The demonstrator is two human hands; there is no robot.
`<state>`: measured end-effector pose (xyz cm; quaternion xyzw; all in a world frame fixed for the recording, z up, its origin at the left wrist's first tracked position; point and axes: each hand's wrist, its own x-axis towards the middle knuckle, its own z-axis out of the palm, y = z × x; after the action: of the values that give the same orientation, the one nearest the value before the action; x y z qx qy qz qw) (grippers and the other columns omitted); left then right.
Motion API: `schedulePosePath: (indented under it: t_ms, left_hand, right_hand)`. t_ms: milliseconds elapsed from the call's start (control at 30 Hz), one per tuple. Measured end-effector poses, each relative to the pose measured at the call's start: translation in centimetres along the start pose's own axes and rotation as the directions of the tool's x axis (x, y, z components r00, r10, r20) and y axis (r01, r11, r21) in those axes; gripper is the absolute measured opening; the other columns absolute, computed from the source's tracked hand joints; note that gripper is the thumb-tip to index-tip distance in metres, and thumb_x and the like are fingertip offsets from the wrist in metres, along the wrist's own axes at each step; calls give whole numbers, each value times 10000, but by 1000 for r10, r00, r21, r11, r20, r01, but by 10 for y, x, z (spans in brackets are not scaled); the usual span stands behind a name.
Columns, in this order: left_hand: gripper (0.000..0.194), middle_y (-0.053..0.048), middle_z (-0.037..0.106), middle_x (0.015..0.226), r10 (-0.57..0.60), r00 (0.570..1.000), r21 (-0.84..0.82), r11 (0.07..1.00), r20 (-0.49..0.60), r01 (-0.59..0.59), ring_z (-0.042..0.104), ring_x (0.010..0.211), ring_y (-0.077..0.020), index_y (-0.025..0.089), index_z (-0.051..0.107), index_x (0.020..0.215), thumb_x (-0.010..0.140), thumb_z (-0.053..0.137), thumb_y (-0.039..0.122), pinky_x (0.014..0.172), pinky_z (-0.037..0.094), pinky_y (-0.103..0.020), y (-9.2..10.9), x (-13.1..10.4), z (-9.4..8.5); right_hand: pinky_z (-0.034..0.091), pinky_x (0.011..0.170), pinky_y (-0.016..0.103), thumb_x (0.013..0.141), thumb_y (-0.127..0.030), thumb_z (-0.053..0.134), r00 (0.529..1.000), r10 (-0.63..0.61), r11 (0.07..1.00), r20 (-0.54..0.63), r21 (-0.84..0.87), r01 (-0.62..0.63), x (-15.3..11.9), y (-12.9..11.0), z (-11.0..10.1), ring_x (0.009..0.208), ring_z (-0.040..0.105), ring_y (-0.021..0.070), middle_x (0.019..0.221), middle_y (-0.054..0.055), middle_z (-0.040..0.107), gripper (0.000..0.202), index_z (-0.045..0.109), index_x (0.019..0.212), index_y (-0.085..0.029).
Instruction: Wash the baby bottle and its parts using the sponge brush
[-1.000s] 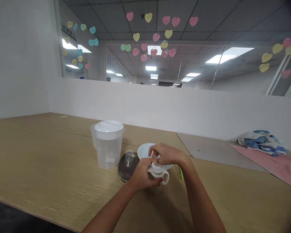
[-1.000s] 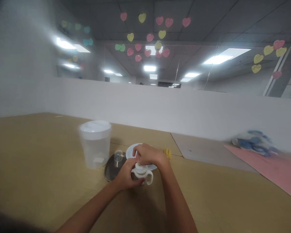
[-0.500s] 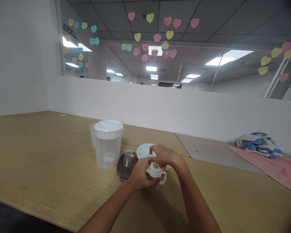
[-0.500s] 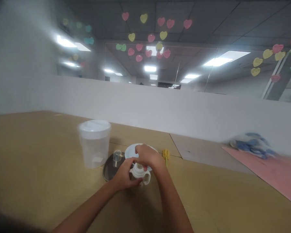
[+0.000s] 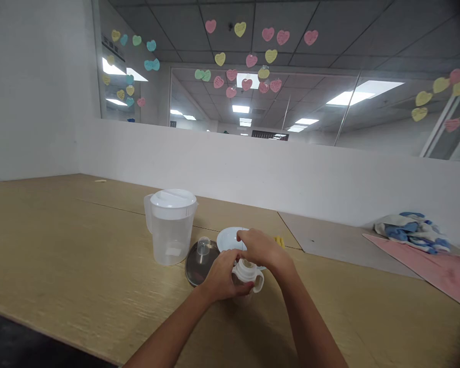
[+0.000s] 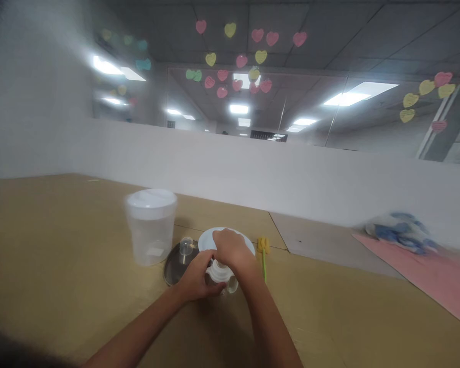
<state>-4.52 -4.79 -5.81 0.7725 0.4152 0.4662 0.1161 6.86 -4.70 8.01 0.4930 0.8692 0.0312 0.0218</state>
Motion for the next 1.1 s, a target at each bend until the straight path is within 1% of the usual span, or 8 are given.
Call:
schedulePosePath:
  t_ms: [133,267,400,500,633,867,1000,1100]
  left_hand:
    - [504,-35,594,953,5,1000,-28,1000,-2,-5,545,849,-207,210,513,1027,598,715,381,725,449,-318,0,0,-1]
    - [523,-37,587,976,12,1000,-27,1000,0,-12,541,859,-208,210,506,1043,593,719,371,747,438,-327,-1,1,-2]
    - [512,-30,575,872,-61,998,3,998,-20,61,537,760,-193,184,512,957,558,734,417,653,436,-306,-3,1,-1]
    - [512,-33,579,872,-87,995,-30,996,-37,86,544,756,-187,178,511,940,549,745,411,638,441,-291,-5,1,-1]
    - [556,-55,588,909,-72,996,-52,996,-50,69,556,791,-201,165,512,989,542,757,388,670,458,-302,-4,0,-1]
    - [495,-72,587,911,-32,997,102,994,-67,39,547,832,-230,162,535,932,573,726,443,740,451,-356,3,2,-1]
    - [476,-68,587,822,113,991,241,966,-78,-91,539,787,-242,166,548,859,621,649,566,741,433,-392,-5,1,-4]
    - [474,-70,584,814,255,956,191,955,-148,-225,537,772,-233,156,534,950,737,493,578,731,424,-383,-14,0,-12]
  right_hand:
    - [327,519,252,761,-330,552,999,44,998,11,41,-45,1,-1,-1,743,613,204,945,121,641,320,587,1014,-138]
    - [314,518,254,667,-370,620,998,56,997,-30,57,-54,0,0,1,808,609,238,944,106,641,393,566,997,-163]
    - [294,506,242,583,-231,644,994,-90,996,54,23,89,3,-3,6,780,609,222,843,45,651,370,549,939,-204]
    - [279,503,245,615,-155,581,986,-143,989,82,-19,145,6,-7,11,772,612,219,808,52,654,321,536,931,-192]
    - [284,504,260,723,-195,514,993,-90,995,72,-38,93,10,-10,16,798,614,243,878,116,656,327,499,1045,-144]
    - [324,523,264,733,-183,509,996,-51,997,69,-52,55,16,-11,21,811,624,251,902,123,661,432,442,1156,-126]
    - [360,545,280,728,-192,523,999,-32,998,33,-60,34,17,-14,19,848,623,275,935,129,658,379,503,1102,-132]
    - [388,558,279,718,-245,572,999,-4,1000,34,-22,5,16,-14,16,863,625,274,955,121,657,345,546,1048,-146]
